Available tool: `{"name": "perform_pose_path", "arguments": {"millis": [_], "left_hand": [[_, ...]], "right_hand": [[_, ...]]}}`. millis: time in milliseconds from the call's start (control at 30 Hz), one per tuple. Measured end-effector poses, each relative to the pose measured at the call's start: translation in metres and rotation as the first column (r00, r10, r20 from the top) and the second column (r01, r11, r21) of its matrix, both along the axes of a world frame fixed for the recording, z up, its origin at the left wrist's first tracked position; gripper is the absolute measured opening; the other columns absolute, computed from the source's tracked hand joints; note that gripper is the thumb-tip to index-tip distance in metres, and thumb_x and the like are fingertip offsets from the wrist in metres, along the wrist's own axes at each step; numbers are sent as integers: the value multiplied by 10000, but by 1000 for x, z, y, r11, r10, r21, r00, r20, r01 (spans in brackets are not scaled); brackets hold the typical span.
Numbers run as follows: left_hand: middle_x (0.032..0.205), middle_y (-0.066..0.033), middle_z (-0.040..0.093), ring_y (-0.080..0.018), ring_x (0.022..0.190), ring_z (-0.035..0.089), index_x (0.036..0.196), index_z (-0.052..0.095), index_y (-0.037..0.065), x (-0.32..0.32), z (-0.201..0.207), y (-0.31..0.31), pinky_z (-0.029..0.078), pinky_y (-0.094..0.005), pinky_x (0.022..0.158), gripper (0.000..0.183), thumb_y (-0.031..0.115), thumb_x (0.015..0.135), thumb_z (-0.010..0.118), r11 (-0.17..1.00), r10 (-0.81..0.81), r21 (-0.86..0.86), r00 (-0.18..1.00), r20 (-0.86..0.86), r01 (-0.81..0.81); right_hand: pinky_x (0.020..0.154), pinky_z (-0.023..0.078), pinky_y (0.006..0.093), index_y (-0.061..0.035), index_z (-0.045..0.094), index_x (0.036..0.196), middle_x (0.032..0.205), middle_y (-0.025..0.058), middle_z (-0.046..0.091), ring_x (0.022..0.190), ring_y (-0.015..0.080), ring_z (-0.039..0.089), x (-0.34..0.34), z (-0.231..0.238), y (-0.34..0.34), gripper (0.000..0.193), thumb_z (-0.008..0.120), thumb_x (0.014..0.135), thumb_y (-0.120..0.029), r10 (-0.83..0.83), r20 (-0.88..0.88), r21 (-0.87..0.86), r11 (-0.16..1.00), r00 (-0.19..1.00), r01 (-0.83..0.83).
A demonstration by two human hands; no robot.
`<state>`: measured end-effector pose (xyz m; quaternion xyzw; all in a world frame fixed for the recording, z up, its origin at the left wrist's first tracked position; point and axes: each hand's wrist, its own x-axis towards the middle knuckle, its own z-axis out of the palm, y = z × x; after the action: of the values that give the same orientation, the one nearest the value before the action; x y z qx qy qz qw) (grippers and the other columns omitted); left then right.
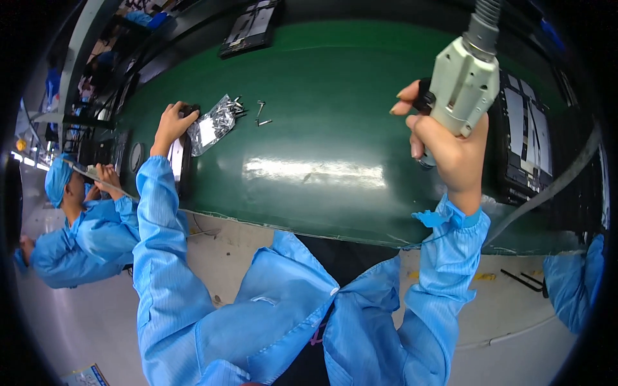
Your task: The worker is assembling electronic screens or tablets on an industrial production line using an electric screwdriver.
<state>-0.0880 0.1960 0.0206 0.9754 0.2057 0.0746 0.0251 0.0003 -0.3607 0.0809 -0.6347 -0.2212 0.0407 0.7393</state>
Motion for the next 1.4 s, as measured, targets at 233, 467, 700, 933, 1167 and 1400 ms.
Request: {"name": "perform_pose_path", "arguments": {"millis": [233,467,700,933,1167,1400], "left_hand": [[1350,-119,544,-387,1342,403,1216,656,163,33,6,-66,191,-789,982,422,410,873,658,832,-226,541,966,128,123],[1069,-142,623,-204,825,641,1203,587,-37,186,61,-415,546,-331,722,736,564,808,745,244,-401,-953,913,71,181],[1024,-175,591,-258,827,639,1188,547,-76,255,31,-569,584,-400,744,775,479,735,842,181,-597,-982,799,-70,49],[914,-159,675,-259,794,676,963,616,-156,267,31,-618,561,-405,707,274,94,867,674,-150,-323,-934,877,355,323],[859,-115,678,-219,709,661,947,634,-38,205,116,-522,544,-381,690,199,150,891,671,-241,-49,-755,770,636,609],[1120,-165,658,-189,1009,661,1355,427,-120,58,45,-281,527,-286,872,579,207,934,652,236,152,-890,889,431,391]], "right_hand": [[544,535,263,5,704,1026,876,64,723,710,116,673,-8,-2,-1,250,671,794,-82,84,-66,-26,996,994,-86],[628,555,299,13,682,934,828,78,724,704,141,686,-19,-2,7,215,649,729,-37,82,183,60,994,980,-94],[671,539,323,-3,646,828,776,104,696,717,239,703,-67,25,-47,168,665,667,-50,-28,226,-64,997,974,44],[655,529,323,2,641,828,764,104,687,687,221,683,-70,25,-71,161,659,673,-36,-91,260,-132,983,961,128],[651,535,314,27,663,894,778,119,695,710,196,693,-76,27,-62,213,656,687,-21,-44,209,-58,997,977,57],[525,508,243,34,607,1237,1027,171,708,626,102,613,-46,33,-55,490,597,748,25,-44,62,-56,997,997,48]]}}
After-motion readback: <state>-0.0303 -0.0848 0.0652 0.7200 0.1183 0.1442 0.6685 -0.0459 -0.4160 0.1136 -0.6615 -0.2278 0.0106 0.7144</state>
